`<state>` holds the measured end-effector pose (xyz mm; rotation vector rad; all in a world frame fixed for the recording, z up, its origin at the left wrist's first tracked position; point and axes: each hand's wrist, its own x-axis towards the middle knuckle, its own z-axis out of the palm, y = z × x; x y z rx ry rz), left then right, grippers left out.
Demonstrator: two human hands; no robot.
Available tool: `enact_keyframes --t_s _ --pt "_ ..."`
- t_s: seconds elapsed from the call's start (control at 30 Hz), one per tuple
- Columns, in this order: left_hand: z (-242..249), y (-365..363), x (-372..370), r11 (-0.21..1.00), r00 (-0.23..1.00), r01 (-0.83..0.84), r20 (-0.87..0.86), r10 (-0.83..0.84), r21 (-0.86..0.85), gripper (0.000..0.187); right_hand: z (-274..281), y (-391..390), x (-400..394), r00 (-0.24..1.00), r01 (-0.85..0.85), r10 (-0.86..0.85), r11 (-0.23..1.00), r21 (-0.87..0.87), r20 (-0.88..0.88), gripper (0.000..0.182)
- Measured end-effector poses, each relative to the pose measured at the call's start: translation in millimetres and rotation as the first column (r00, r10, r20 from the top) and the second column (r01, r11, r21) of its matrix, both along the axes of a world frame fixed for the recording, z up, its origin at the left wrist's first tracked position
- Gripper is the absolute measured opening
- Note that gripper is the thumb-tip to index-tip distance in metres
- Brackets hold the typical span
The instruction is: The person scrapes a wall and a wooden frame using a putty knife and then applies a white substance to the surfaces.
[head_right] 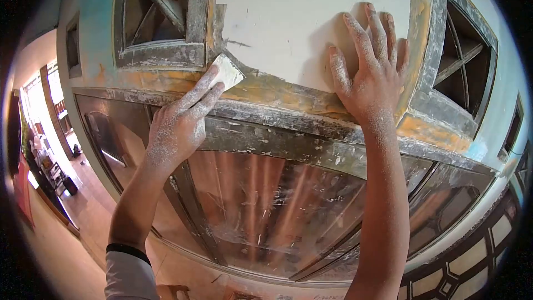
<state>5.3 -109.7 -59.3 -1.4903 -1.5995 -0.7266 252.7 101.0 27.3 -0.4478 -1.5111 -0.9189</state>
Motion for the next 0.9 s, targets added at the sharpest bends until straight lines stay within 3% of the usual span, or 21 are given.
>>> enact_keyframes --t_s 0.8,0.9 --pt "-0.7 7.8 10.5 0.999 1.000 0.021 0.018 -0.021 0.034 0.059 -0.5 3.0 1.2 0.999 -0.031 0.033 0.998 0.057 -0.036 0.051" --pt "1.6 7.3 14.6 0.999 0.999 -0.037 0.031 0.037 0.000 0.059 -2.0 5.0 0.6 0.998 -0.051 0.052 0.998 0.047 -0.034 0.051"
